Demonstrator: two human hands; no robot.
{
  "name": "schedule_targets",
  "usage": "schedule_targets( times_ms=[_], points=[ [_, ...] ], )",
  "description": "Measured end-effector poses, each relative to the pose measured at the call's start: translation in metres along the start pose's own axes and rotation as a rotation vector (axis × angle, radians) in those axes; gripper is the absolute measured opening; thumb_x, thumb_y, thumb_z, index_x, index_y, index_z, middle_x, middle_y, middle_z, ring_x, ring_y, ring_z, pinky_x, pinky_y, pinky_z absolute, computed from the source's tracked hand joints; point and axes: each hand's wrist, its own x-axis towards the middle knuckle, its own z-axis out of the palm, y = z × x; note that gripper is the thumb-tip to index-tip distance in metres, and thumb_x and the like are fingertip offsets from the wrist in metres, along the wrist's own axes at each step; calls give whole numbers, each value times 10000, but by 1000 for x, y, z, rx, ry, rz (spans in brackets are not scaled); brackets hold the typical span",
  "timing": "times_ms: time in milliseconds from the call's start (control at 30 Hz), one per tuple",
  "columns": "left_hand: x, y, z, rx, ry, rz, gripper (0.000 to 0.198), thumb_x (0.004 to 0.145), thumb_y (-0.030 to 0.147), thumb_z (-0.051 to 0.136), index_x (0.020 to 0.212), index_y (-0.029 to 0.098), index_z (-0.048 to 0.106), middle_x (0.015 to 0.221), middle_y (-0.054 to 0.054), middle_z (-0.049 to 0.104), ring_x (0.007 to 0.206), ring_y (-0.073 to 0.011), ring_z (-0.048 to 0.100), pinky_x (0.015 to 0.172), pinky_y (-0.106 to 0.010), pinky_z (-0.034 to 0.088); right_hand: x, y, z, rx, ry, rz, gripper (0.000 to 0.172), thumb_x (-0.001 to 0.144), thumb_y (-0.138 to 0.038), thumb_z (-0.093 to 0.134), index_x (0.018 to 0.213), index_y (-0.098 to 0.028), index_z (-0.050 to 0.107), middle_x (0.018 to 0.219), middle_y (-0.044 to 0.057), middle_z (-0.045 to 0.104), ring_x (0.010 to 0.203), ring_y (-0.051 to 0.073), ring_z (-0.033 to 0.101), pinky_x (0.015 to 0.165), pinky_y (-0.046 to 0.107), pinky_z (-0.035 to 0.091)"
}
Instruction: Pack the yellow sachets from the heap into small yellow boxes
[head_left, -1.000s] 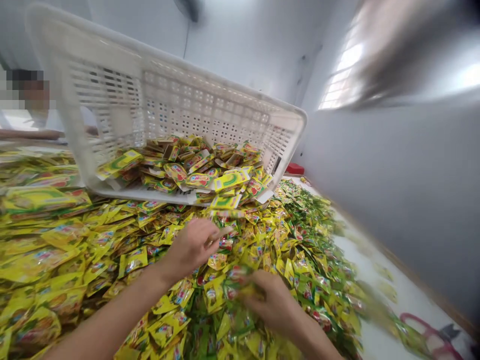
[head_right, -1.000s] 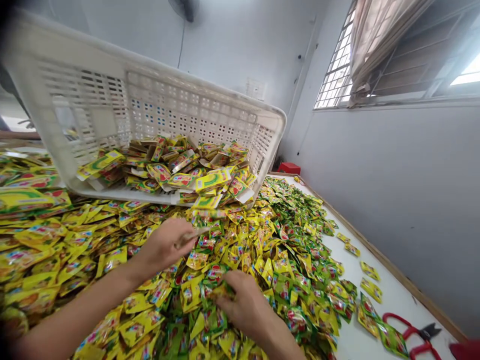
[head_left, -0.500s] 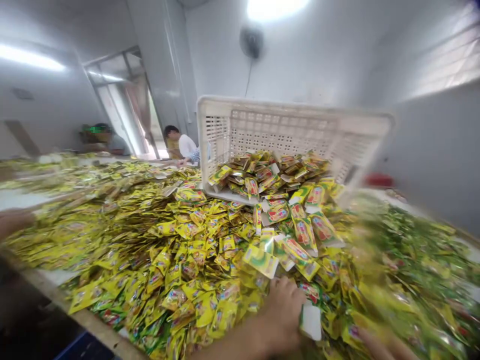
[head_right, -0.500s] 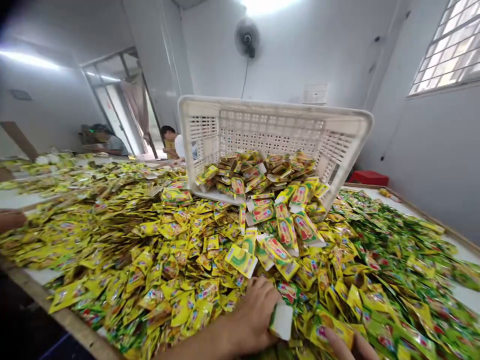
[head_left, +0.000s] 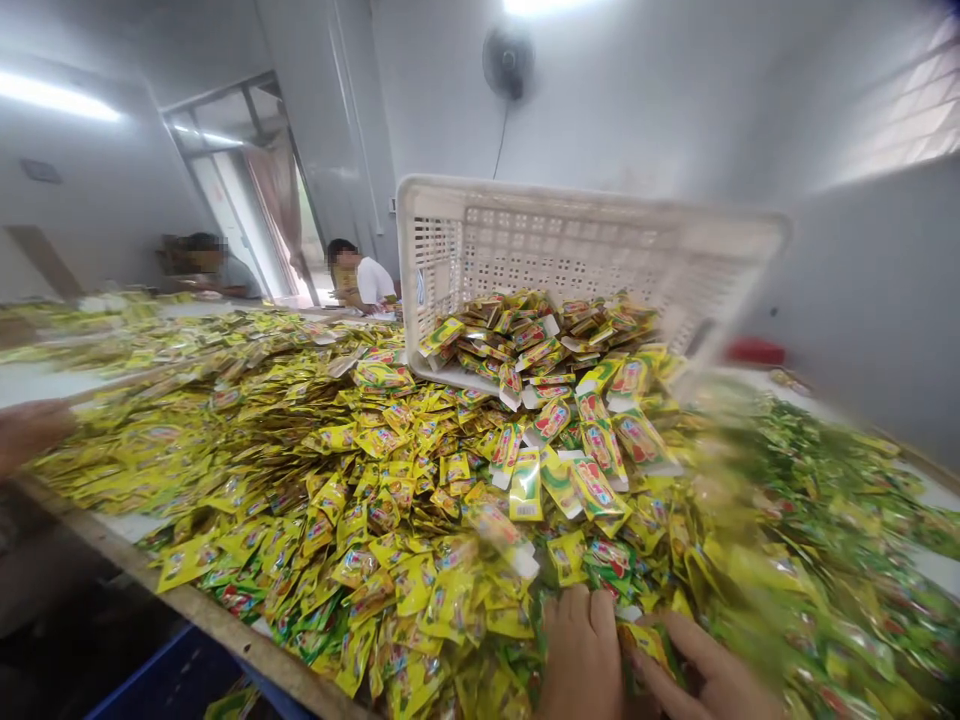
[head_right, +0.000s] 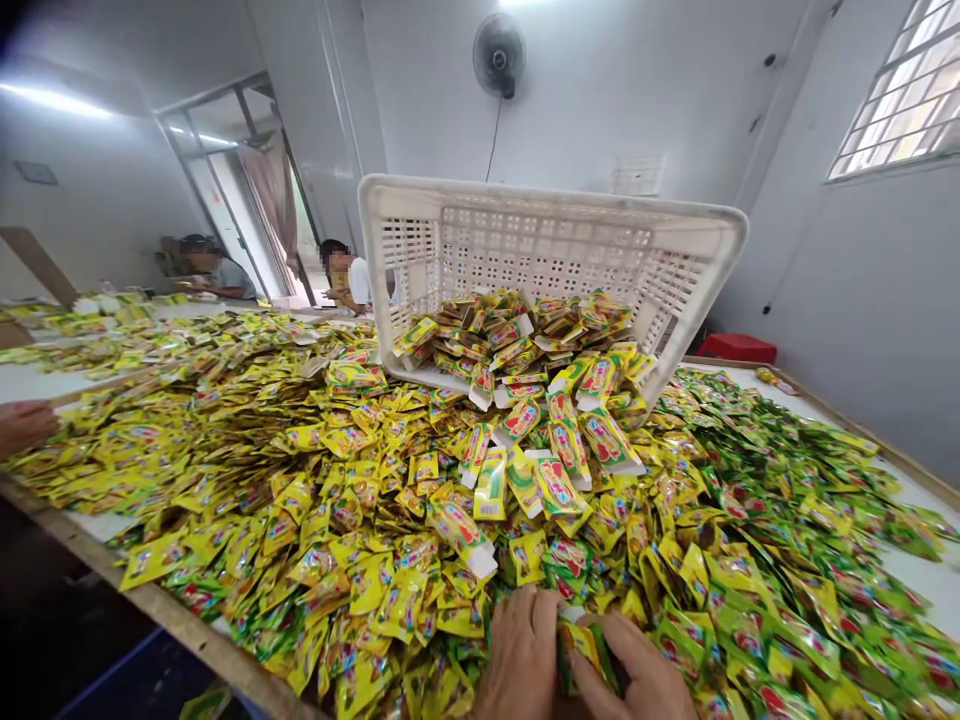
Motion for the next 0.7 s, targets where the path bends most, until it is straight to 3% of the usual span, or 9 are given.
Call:
schedule_targets(
  times_ms=[133, 200, 233, 333, 433, 500, 600, 700],
  points=[
    [-29, -8, 3, -510, -42, 119, 485, 743, 204, 636, 1211, 274, 531, 1164, -104, 625, 1041, -293, 578, 896, -407, 457, -12, -5, 0, 34, 95, 86, 299, 729, -334, 698, 1018, -260, 701, 923, 43, 752, 873, 273, 696, 728, 306, 539],
    [-42, -19, -2, -728, 20, 148, 330, 830, 239, 577, 1158, 272, 572, 1165, -69, 648, 1092, -277, 573, 947, -383, 436, -17, -13, 6, 67, 9, 4, 193, 772, -224, 646, 956, -243, 704, 903, 33, 731, 841, 232, 668, 758, 298, 506],
    [-45, -27, -4, -783, 1, 121, 247, 837, 278, 599, 1083, 252, 608, 1099, -60, 675, 1048, -278, 596, 926, -372, 446, -18, -17, 11, 53, -60, -46, 171, 774, -168, 629, 910, -238, 705, 881, 26, 718, 839, 215, 651, 766, 286, 488],
    [-49, -47, -5, -907, -75, 59, 164, 834, 340, 646, 954, 230, 634, 940, -25, 703, 934, -252, 640, 837, -325, 481, -19, -25, 23, -87, -108, -102, 157, 750, -77, 620, 812, -205, 683, 843, 28, 675, 870, 201, 599, 765, 269, 449],
    [-51, -56, -2, -1062, -125, 25, 198, 812, 353, 690, 951, 221, 642, 966, -26, 717, 979, -240, 652, 857, -312, 497, -20, -34, 24, -183, -193, -148, 168, 750, -43, 613, 797, -191, 679, 855, 36, 655, 885, 198, 582, 791, 271, 435],
    [-52, -58, 0, -1139, -175, 9, 262, 784, 351, 726, 995, 212, 658, 1042, -45, 724, 1038, -251, 649, 896, -328, 500, -20, -38, 21, -182, -265, -181, 208, 771, -44, 612, 886, -197, 693, 889, 41, 661, 892, 196, 590, 819, 278, 437],
    [-52, -60, 1, -1187, -223, 16, 329, 778, 323, 742, 1078, 211, 670, 1148, -61, 711, 1141, -269, 613, 960, -351, 479, -18, -39, 23, -125, -195, -144, 267, 809, -72, 634, 1032, -210, 684, 936, 42, 662, 890, 185, 594, 809, 270, 452],
    [-54, -64, 0, -1206, -224, 3, 316, 790, 310, 733, 1088, 219, 679, 1169, -60, 710, 1140, -270, 617, 948, -349, 490, -22, -31, 36, -122, -79, -136, 96, 799, -153, 722, 855, -230, 739, 962, 36, 640, 963, 197, 552, 836, 287, 444]
  ],
)
